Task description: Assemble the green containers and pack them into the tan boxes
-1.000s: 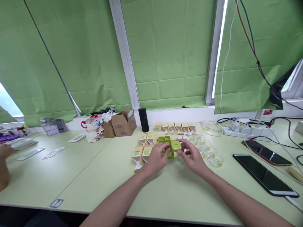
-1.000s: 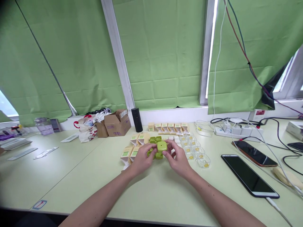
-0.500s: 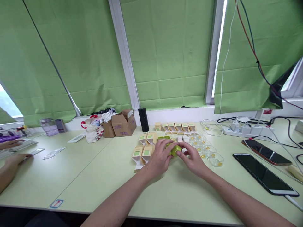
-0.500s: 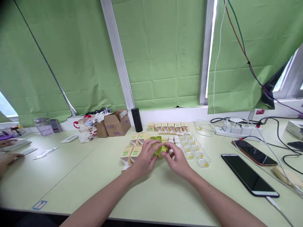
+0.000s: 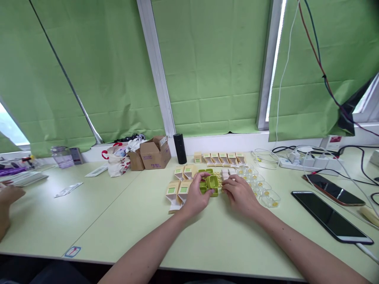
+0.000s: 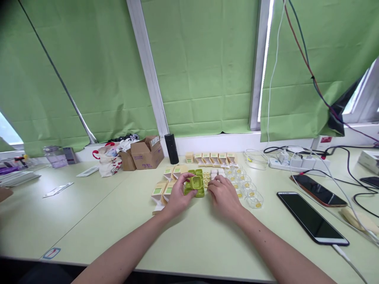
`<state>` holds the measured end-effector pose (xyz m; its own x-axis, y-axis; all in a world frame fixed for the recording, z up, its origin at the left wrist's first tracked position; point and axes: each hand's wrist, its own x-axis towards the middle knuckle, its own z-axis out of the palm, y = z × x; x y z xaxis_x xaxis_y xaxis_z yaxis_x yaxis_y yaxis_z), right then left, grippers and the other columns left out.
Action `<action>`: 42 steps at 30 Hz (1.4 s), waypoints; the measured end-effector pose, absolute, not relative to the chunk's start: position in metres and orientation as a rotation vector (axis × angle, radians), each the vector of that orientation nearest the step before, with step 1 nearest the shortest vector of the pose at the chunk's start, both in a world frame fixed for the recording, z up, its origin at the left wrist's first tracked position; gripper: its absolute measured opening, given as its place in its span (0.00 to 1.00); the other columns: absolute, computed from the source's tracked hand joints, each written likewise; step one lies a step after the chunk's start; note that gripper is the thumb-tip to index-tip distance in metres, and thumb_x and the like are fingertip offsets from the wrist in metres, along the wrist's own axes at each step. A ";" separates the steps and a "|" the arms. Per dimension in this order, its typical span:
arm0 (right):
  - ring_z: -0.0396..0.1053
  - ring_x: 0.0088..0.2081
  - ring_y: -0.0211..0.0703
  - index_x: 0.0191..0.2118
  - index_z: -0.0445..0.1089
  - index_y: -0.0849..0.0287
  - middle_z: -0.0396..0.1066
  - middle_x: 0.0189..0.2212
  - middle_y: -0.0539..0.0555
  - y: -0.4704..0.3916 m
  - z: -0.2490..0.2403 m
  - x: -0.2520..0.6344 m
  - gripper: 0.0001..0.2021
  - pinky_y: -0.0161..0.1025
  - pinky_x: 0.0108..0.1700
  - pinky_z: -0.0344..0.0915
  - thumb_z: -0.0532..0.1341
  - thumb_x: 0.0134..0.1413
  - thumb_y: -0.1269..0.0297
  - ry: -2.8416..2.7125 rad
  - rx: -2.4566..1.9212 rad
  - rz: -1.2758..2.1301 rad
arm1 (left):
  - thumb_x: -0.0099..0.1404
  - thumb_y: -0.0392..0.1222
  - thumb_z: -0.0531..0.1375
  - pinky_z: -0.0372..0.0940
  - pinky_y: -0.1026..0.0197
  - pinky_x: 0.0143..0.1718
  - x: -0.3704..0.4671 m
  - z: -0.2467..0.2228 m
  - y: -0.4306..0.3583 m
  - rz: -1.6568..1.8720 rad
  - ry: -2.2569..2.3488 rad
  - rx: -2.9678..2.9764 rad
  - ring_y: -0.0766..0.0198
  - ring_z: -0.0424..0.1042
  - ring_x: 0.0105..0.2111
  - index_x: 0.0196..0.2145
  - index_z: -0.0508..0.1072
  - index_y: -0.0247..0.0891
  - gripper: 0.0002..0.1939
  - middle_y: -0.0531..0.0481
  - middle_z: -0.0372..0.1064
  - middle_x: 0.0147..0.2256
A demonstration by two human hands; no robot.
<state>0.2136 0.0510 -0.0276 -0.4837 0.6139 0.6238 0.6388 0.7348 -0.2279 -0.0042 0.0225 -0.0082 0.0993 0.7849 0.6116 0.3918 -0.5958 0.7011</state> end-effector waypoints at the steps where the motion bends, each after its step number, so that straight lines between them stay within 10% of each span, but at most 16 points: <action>1: 0.69 0.52 0.61 0.37 0.79 0.53 0.82 0.43 0.57 0.051 -0.028 0.213 0.13 0.58 0.53 0.67 0.58 0.61 0.76 -2.275 -0.948 -0.079 | 0.61 0.30 0.66 0.70 0.47 0.57 -0.004 -0.010 0.024 1.498 1.138 1.956 0.54 0.72 0.52 0.54 0.69 0.42 0.25 0.44 0.72 0.52; 24: 0.73 0.50 0.53 0.37 0.81 0.57 0.84 0.40 0.56 0.056 -0.032 0.210 0.14 0.49 0.56 0.58 0.61 0.54 0.82 -2.345 -0.952 -0.303 | 0.55 0.38 0.76 0.71 0.53 0.53 -0.001 -0.013 0.031 1.559 0.836 1.458 0.54 0.77 0.49 0.51 0.75 0.38 0.27 0.42 0.78 0.49; 36: 0.76 0.42 0.50 0.45 0.80 0.52 0.81 0.42 0.56 0.045 -0.022 0.205 0.10 0.45 0.44 0.71 0.60 0.68 0.64 -1.752 -0.717 0.475 | 0.56 0.33 0.71 0.69 0.55 0.51 -0.001 -0.012 0.030 1.566 0.979 1.525 0.54 0.77 0.51 0.51 0.74 0.38 0.25 0.42 0.80 0.49; 42: 0.73 0.33 0.45 0.41 0.84 0.55 0.81 0.36 0.57 0.048 -0.016 0.202 0.18 0.41 0.35 0.70 0.72 0.54 0.46 -1.438 -0.734 0.981 | 0.58 0.33 0.69 0.70 0.53 0.50 0.002 -0.012 0.026 1.515 0.991 1.551 0.53 0.78 0.50 0.52 0.73 0.39 0.24 0.42 0.80 0.49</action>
